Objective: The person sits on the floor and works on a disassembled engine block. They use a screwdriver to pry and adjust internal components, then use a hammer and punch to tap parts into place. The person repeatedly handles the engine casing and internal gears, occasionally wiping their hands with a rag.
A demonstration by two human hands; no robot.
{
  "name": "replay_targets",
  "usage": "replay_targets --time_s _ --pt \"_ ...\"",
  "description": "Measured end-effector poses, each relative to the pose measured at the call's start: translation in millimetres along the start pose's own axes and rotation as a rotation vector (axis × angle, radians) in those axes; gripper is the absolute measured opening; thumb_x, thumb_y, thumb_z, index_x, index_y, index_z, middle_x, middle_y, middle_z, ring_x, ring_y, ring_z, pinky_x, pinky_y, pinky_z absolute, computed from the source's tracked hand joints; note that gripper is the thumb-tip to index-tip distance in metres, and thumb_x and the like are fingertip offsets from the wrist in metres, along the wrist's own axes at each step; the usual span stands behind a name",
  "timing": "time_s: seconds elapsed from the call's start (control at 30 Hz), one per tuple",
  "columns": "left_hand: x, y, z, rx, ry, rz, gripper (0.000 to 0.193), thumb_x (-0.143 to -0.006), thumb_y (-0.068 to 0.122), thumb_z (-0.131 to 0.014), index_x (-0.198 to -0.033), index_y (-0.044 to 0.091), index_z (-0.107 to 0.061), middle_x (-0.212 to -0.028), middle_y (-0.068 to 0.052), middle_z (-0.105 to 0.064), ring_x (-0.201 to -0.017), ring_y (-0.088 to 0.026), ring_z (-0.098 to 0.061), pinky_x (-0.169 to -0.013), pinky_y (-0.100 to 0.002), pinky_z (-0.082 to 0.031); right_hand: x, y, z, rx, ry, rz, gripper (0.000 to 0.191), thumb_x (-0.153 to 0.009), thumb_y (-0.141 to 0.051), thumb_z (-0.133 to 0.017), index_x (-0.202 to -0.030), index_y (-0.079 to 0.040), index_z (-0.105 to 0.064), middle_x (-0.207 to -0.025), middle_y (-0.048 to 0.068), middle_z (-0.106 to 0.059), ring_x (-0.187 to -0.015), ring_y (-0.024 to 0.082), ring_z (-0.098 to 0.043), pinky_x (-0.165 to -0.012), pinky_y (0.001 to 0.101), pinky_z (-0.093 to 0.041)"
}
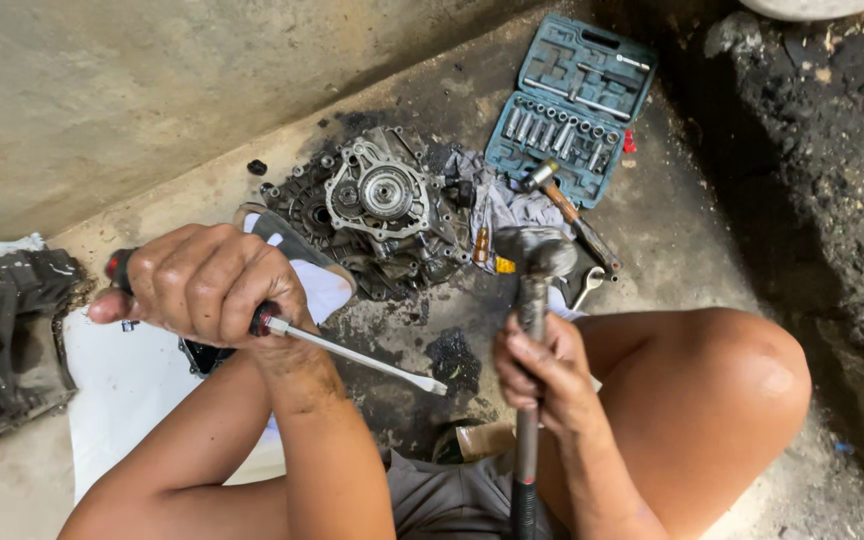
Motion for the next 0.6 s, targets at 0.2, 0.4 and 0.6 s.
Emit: replay_targets --time_s 0.2,0.4,0.6 --pt "15.3 -13.0 27.4 0.021 0.047 0.052 0.042 -0.088 0.024 -0.068 -0.057 0.018 -0.042 -0.046 0.004 -0.041 -0.037 -0.005 -0.034 -0.037 -0.022 -0.031 19.8 14.3 -37.6 -0.076 -0.200 -0.025 0.019 -0.101 -0.014 -0.063 -0.099 -0.004 -0.047 -0.067 0.015 -0.055 -0.046 0.008 -0.036 -0.041 0.0243 -0.029" --pt "17.7 -21.7 34.9 -0.012 0.057 0.090 0.040 -0.086 0.025 -0.067 -0.055 0.016 -0.044 -0.045 0.003 -0.044 -0.035 -0.005 -0.038 -0.034 -0.022 -0.033 19.5 10.5 -49.3 -0.054 -0.203 0.004 0.016 -0.106 -0.009 -0.060 -0.097 -0.001 -0.048 -0.061 0.006 -0.048 -0.050 0.014 -0.043 -0.045 0.0291 -0.032" --pt "20.7 -25.1 40.2 -0.160 0.097 0.107 0.041 -0.084 0.029 -0.063 -0.054 0.014 -0.040 -0.046 0.002 -0.044 -0.035 -0.004 -0.038 -0.035 -0.020 -0.033 12.0 8.3 -33.0 0.170 -0.022 -0.060 0.009 -0.100 -0.009 -0.057 -0.100 -0.001 -0.054 -0.056 0.008 -0.051 -0.041 0.009 -0.037 -0.036 0.0251 -0.028"
Point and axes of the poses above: each hand's wrist, its own x-axis away from the middle knuckle, its own z-axis out of the back of the hand, y = z × x, the point moved 8 cm from there along -x, towards the middle knuckle
